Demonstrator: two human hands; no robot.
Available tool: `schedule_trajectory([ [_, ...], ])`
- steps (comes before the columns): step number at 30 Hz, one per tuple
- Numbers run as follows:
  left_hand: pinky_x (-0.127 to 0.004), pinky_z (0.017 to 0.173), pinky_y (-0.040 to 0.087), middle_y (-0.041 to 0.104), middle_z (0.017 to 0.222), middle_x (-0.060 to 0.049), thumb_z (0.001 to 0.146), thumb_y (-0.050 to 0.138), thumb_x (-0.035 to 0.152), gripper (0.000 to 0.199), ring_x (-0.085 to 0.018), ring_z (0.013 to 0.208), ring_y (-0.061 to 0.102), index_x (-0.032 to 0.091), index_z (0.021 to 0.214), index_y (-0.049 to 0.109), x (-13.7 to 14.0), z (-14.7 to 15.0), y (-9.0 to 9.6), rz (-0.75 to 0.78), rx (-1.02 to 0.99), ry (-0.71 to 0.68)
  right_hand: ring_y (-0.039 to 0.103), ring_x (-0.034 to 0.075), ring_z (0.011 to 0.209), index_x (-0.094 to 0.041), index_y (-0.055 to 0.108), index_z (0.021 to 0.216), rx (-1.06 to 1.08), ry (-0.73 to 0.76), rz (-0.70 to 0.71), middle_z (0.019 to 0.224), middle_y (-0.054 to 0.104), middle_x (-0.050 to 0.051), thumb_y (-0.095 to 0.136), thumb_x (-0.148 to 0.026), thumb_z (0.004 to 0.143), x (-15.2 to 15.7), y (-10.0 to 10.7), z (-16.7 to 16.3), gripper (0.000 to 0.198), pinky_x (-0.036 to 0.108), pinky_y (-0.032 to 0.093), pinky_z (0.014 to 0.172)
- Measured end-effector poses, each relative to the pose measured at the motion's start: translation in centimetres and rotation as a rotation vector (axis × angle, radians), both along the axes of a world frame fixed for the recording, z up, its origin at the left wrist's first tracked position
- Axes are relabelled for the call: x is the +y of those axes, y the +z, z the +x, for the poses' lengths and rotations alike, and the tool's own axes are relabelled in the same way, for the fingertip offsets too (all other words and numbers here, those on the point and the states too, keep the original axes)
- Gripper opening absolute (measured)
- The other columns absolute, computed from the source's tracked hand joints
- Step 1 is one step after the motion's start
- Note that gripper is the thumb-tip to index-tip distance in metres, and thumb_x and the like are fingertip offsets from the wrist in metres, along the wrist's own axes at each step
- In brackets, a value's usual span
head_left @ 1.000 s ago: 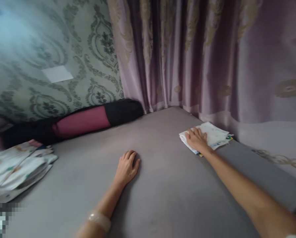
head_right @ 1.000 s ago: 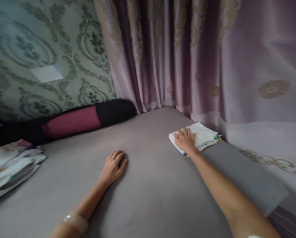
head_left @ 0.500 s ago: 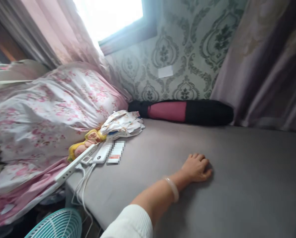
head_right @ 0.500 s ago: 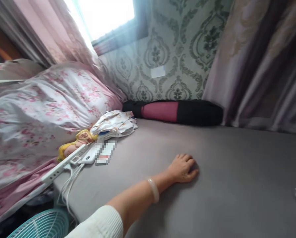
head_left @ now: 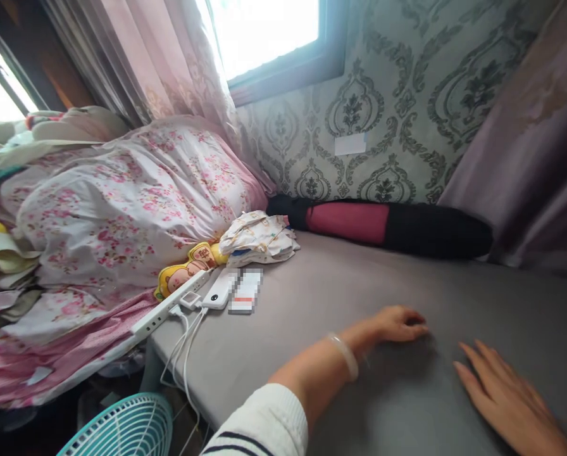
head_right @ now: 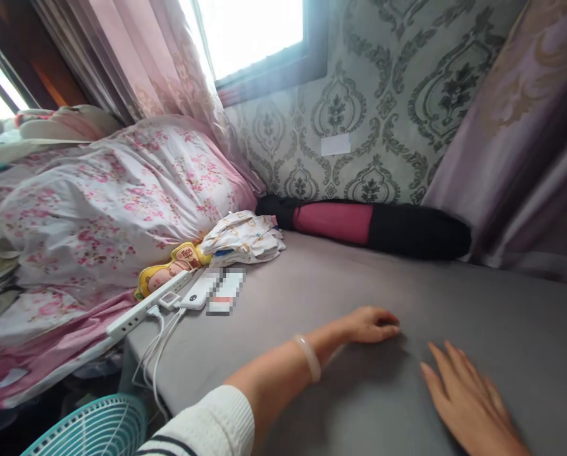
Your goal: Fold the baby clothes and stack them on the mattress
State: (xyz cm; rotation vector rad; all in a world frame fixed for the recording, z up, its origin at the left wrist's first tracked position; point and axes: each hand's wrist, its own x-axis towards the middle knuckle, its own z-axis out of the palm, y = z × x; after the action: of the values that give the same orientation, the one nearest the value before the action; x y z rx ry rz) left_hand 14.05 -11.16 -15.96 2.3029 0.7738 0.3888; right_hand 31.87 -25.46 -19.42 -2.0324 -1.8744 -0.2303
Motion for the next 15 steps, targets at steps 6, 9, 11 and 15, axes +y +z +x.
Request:
schedule_trajectory([
  [6,-0.026,0.075,0.049,0.072,0.087,-0.006,0.084,0.047,0.022,0.026,-0.016,0.080,0.064,0.014,0.093,0.070,4.0,-11.6,3.6,0.031,-0.210,0.577,0.034,0.032,0.134,-0.011,0.048,0.134,-0.020,0.017,-0.095,0.141,0.044,0.016,0.015,-0.052,0.086,2.0,-2.1,-4.8,0.071,0.058,0.026,0.107],
  [9,-0.027,0.075,0.048,0.071,0.083,-0.007,0.084,0.046,0.020,0.025,-0.017,0.079,0.064,0.014,0.086,0.070,6.0,-19.5,5.6,0.149,-0.267,0.805,0.034,0.033,0.134,-0.008,0.049,0.133,-0.061,0.044,-0.048,0.140,0.045,0.018,0.015,-0.050,0.086,1.1,-1.5,-5.7,0.071,0.058,0.023,0.107],
  [11,-0.031,0.081,0.047,0.070,0.087,-0.008,0.085,0.044,0.022,0.026,-0.020,0.086,0.063,0.014,0.089,0.069,7.2,-24.7,6.9,0.223,-0.280,0.918,0.035,0.034,0.133,-0.009,0.051,0.131,-0.066,0.063,-0.037,0.139,0.046,0.019,0.016,-0.048,0.086,0.7,-1.1,-5.9,0.069,0.058,0.023,0.107],
  [15,-0.031,0.084,0.044,0.069,0.090,-0.009,0.083,0.046,0.022,0.023,-0.021,0.088,0.062,0.016,0.089,0.067,8.4,-33.3,9.6,0.465,-0.182,1.293,0.036,0.036,0.131,-0.012,0.054,0.128,-0.048,0.087,-0.021,0.135,0.050,0.020,0.021,-0.047,0.084,0.5,-0.7,-5.9,0.065,0.060,0.022,0.106],
])
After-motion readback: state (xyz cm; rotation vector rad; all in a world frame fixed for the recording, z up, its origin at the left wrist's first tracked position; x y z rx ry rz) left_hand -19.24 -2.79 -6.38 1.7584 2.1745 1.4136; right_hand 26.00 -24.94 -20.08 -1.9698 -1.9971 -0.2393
